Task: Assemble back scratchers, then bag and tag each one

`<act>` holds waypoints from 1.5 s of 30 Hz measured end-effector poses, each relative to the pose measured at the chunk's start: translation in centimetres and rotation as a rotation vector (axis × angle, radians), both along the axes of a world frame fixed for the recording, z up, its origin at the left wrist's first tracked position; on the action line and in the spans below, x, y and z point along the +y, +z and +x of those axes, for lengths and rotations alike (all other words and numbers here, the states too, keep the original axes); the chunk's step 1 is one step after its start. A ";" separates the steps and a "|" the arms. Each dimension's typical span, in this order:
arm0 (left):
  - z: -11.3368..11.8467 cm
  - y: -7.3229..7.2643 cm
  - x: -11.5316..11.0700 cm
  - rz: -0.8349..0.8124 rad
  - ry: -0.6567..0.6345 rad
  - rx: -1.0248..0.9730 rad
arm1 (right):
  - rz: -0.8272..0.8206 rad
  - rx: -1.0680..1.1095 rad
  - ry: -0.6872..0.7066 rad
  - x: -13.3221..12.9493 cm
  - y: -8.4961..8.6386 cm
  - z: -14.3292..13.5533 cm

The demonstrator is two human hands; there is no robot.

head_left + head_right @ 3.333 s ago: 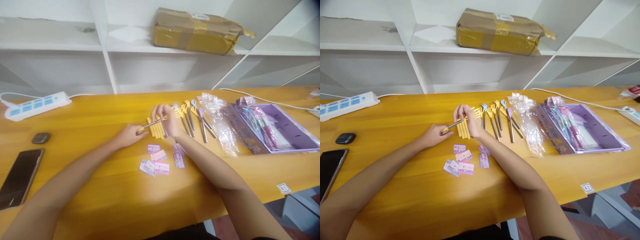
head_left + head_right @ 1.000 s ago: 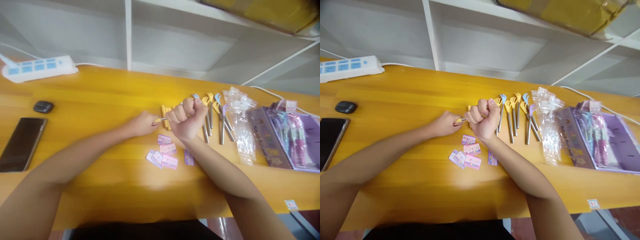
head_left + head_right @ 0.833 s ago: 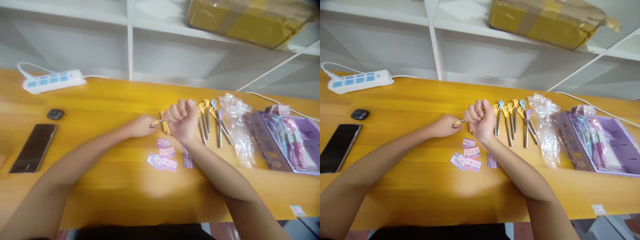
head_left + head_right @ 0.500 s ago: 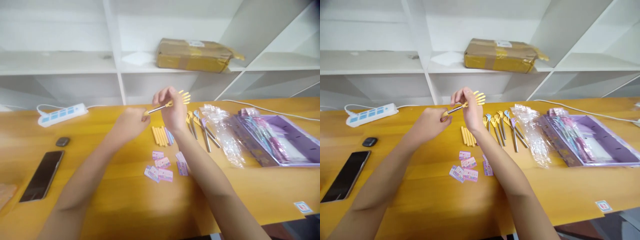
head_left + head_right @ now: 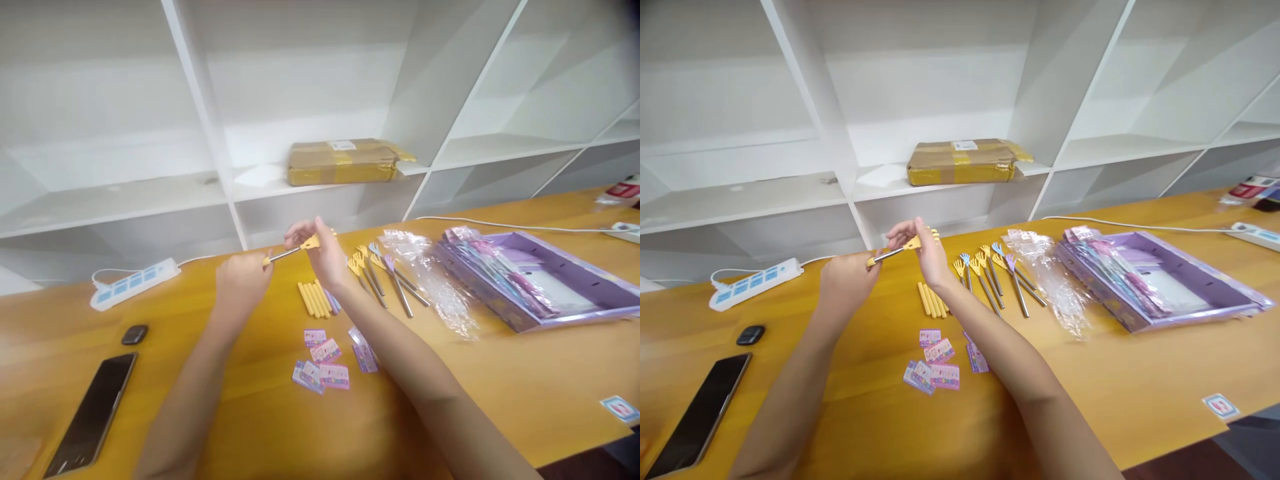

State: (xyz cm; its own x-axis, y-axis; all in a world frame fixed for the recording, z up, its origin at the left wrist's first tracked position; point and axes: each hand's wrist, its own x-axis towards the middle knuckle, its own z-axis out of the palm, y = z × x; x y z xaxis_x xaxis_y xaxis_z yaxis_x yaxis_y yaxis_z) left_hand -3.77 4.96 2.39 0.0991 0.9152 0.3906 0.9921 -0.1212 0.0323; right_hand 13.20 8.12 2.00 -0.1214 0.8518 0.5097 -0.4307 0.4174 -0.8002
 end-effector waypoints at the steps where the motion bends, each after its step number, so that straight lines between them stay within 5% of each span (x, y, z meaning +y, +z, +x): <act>1: -0.2 0.2 0.2 -0.001 0.003 -0.016 | -0.008 0.016 -0.020 0.1 0.2 0.1; 6: -4.0 1.2 1.9 0.071 0.139 -0.052 | -0.025 0.198 -0.178 1.4 2.2 3.7; 13: -17.2 3.0 2.5 0.463 0.309 -0.045 | -0.085 0.634 -0.257 0.1 6.3 16.7; 16: -19.8 3.3 1.9 0.476 0.275 -0.085 | -0.152 0.633 -0.243 -1.3 6.7 18.8; 24: -20.1 2.8 1.7 0.431 0.210 -0.055 | -0.158 0.562 -0.234 -0.6 6.0 17.7; 33: -19.7 1.7 2.9 0.306 0.253 0.096 | -0.115 0.594 -0.386 1.5 5.2 18.6; 45: -18.1 4.0 1.4 0.015 0.192 0.092 | 0.006 0.811 -0.240 2.7 4.3 18.6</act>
